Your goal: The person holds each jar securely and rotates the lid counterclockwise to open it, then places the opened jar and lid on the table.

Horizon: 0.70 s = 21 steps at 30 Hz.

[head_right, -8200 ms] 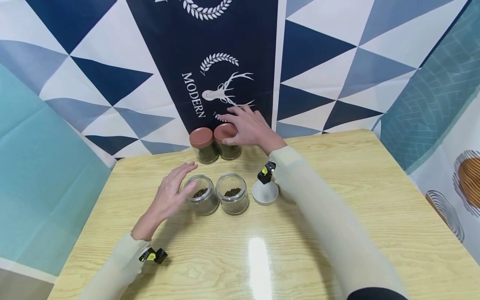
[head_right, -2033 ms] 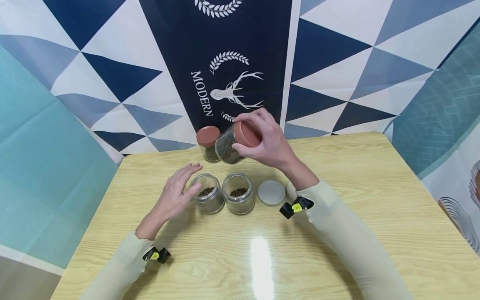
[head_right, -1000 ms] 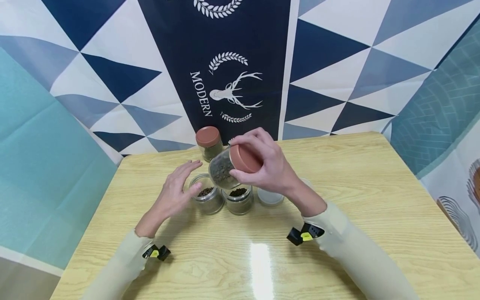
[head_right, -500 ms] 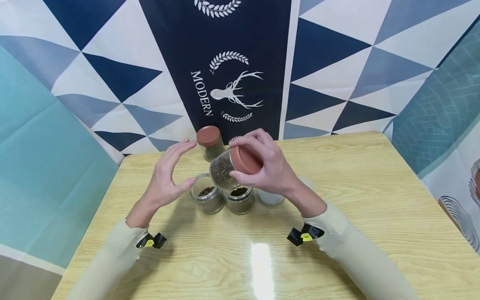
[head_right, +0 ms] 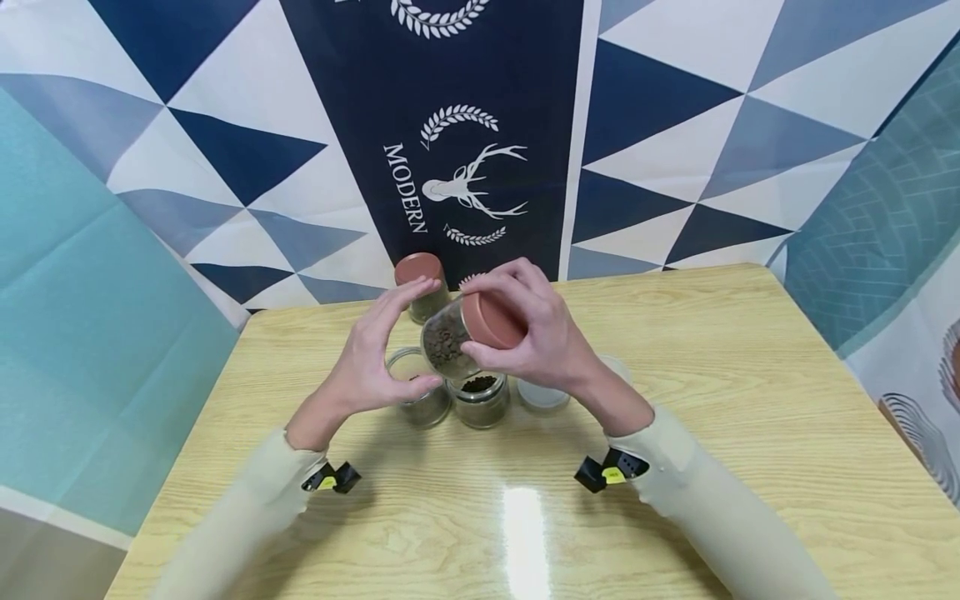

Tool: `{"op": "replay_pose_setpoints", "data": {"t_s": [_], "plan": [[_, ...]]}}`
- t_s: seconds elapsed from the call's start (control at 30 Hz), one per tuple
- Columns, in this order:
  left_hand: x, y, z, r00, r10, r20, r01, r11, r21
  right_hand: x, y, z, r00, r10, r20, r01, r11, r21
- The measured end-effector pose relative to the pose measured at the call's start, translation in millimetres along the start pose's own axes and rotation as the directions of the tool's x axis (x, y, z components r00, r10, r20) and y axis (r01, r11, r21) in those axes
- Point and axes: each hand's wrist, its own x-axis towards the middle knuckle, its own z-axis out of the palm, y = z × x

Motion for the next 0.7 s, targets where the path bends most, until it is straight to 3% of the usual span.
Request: {"op": "replay_pose_setpoints", "data": {"t_s": [0.23, 0.7], "plan": [[5.0, 4.9, 12.4, 0.999, -0.016, 0.043, 0.017, 1.0, -0.019, -2.1, 0.3, -1.7, 1.0, 0.001, -0.002, -0.001, 1.0, -0.003], [11.2, 7.6, 36.3, 0.997, -0.068, 0.032, 0.07, 0.996, -0.052, -4.9, -0.7, 2.2, 1.0, 0.005, 0.015, -0.005, 1.0, -0.005]]}}
